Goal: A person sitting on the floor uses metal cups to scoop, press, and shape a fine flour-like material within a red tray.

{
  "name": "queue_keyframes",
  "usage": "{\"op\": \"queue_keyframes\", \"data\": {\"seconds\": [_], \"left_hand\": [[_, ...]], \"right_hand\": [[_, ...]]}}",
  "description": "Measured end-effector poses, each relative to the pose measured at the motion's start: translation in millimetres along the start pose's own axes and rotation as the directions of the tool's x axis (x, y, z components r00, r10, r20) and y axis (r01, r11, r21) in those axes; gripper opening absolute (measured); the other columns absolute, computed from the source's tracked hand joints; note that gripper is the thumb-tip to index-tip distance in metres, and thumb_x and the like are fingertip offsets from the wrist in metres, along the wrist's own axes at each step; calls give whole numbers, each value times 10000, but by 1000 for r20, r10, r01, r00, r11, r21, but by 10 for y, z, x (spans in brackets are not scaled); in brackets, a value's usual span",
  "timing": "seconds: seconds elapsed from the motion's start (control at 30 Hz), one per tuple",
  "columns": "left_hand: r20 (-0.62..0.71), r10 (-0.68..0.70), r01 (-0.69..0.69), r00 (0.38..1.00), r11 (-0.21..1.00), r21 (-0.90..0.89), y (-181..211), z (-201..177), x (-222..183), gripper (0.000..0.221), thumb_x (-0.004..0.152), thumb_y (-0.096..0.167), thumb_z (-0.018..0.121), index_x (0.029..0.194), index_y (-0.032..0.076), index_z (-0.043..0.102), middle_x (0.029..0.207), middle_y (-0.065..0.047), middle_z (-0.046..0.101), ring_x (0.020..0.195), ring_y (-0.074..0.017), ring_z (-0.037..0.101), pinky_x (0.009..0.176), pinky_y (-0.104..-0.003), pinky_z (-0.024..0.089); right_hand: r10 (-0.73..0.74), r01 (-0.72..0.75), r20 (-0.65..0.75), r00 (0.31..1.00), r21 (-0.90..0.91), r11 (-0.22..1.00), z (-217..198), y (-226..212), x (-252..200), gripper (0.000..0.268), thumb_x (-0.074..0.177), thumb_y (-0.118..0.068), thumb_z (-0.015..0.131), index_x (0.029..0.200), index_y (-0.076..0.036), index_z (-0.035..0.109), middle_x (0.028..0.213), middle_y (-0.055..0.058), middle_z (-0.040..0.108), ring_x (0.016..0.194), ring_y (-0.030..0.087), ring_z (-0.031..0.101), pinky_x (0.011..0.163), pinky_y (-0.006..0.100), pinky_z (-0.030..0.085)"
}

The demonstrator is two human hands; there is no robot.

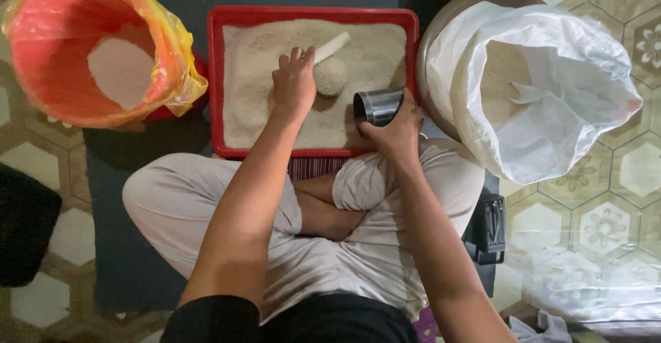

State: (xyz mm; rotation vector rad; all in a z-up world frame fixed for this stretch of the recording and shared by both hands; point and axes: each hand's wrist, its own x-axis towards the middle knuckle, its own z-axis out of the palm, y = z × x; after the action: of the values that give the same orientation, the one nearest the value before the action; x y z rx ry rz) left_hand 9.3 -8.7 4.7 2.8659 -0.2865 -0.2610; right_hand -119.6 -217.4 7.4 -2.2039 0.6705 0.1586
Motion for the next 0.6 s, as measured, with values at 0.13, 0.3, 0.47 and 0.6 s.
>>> {"op": "queue_keyframes", "data": {"seconds": [0.13,0.3,0.47,0.6], "left_hand": [[-27,169,-165,985,980,114,-6,-150,-283,408,1004,16,536,1406,67,580,1203,-130,574,1085,-357,593,782,-502,561],[-28,237,-233,971,969,84,-105,-90,-588,412,992,-18,500,1377,120,550,1204,-111,557,1131,-383,584,876,-554,533],[-87,141,-141,986,990,15,3,-229,-576,370,1011,-18,498,1342,100,614,1175,-124,620,1111,-362,638,839,-516,551],[-169,107,-92,980,991,94,131,-199,-234,353,964,5,591,1312,59,614,1177,-134,618,1073,-374,637,788,-513,570]], "right_hand": [[13,-12,14,1000,-30,999,40,-13,27,1170,571,-375,893,1572,-163,326,1359,301,457,1255,554,509,1063,612,440],[36,-36,24,999,-13,999,28,-71,39,1140,583,-345,877,1564,-134,335,1381,316,443,1246,564,504,1031,631,456],[21,-20,35,999,-36,999,7,-138,8,1115,635,-339,846,1581,-102,305,1371,339,447,1240,576,503,993,654,477],[-3,5,23,1000,-77,997,34,-100,21,1106,635,-367,841,1573,-106,315,1358,326,464,1218,555,523,977,632,496]]}}
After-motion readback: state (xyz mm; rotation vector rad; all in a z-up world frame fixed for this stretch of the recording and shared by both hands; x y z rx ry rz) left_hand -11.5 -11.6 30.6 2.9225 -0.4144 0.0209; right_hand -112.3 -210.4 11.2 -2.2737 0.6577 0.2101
